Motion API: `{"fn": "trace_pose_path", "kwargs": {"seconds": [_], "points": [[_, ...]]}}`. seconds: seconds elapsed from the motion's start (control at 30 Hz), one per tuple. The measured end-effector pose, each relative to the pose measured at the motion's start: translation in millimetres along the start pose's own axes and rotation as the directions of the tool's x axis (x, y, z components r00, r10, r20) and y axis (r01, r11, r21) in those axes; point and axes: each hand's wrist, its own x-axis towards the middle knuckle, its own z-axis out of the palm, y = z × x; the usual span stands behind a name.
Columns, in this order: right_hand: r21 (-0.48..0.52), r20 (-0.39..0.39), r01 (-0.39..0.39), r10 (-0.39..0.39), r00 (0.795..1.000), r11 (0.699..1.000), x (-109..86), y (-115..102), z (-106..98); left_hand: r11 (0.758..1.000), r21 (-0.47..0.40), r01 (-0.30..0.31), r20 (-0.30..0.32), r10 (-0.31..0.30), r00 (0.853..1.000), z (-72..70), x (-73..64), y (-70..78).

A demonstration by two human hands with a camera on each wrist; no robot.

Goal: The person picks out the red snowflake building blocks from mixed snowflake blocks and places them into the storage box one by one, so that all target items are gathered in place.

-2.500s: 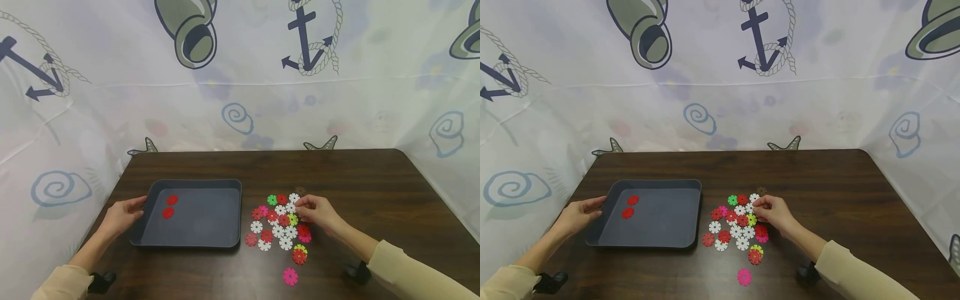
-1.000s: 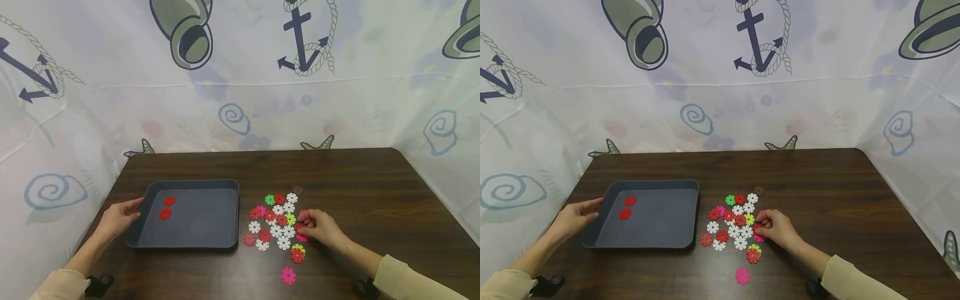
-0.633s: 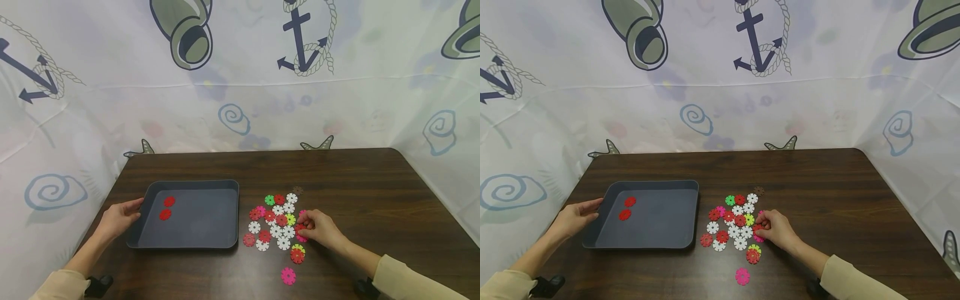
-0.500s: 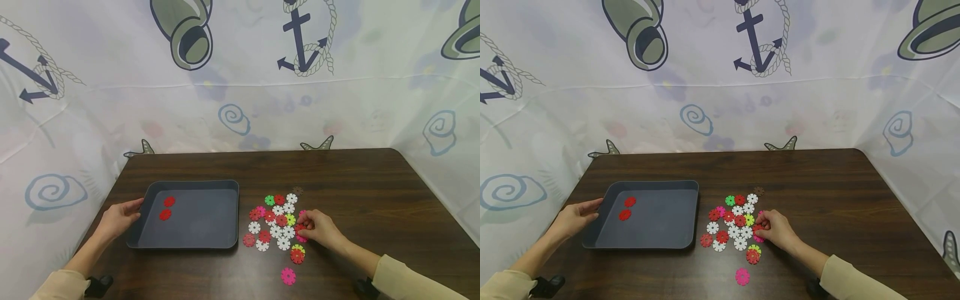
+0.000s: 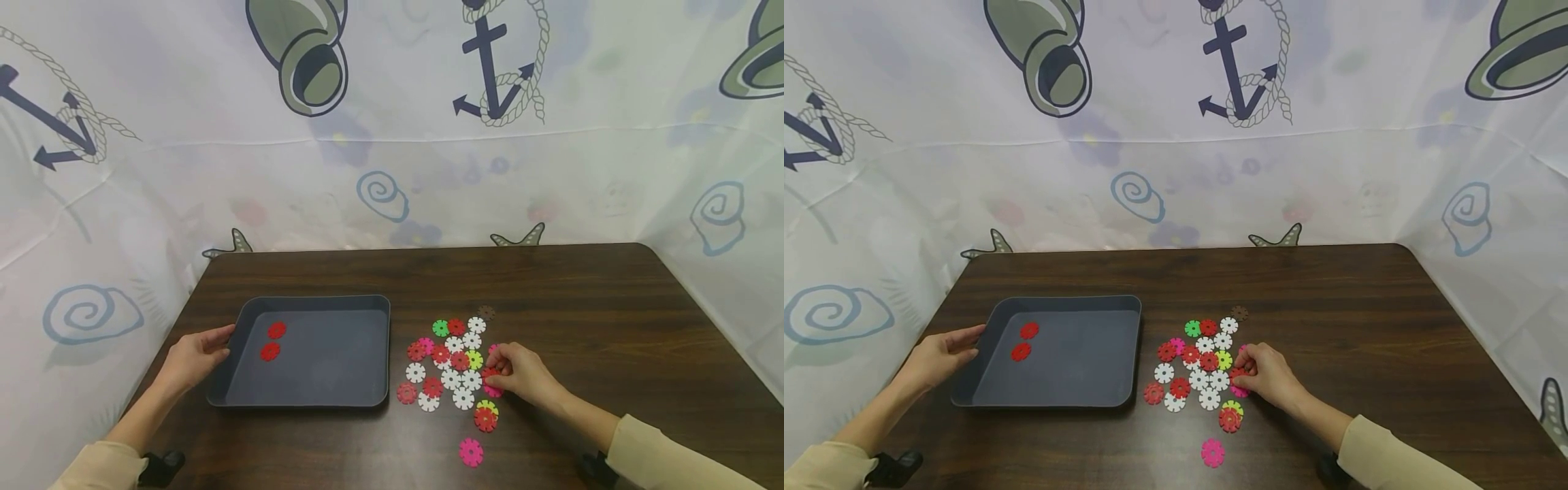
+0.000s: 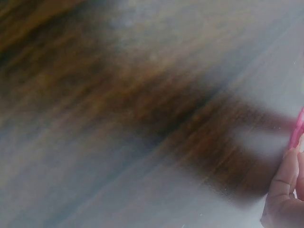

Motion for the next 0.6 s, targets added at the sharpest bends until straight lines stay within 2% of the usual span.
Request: {"fn": "trace_pose_path", "kwargs": {"seconds": [0.6], "points": [[0.068, 0.003, 0.023, -0.023, 1.0, 0.997, -1.1, 1.3, 0.4, 1.0, 0.004, 0.013, -0.004, -0.013, 1.0, -0.5, -1.4, 1.8]]}}
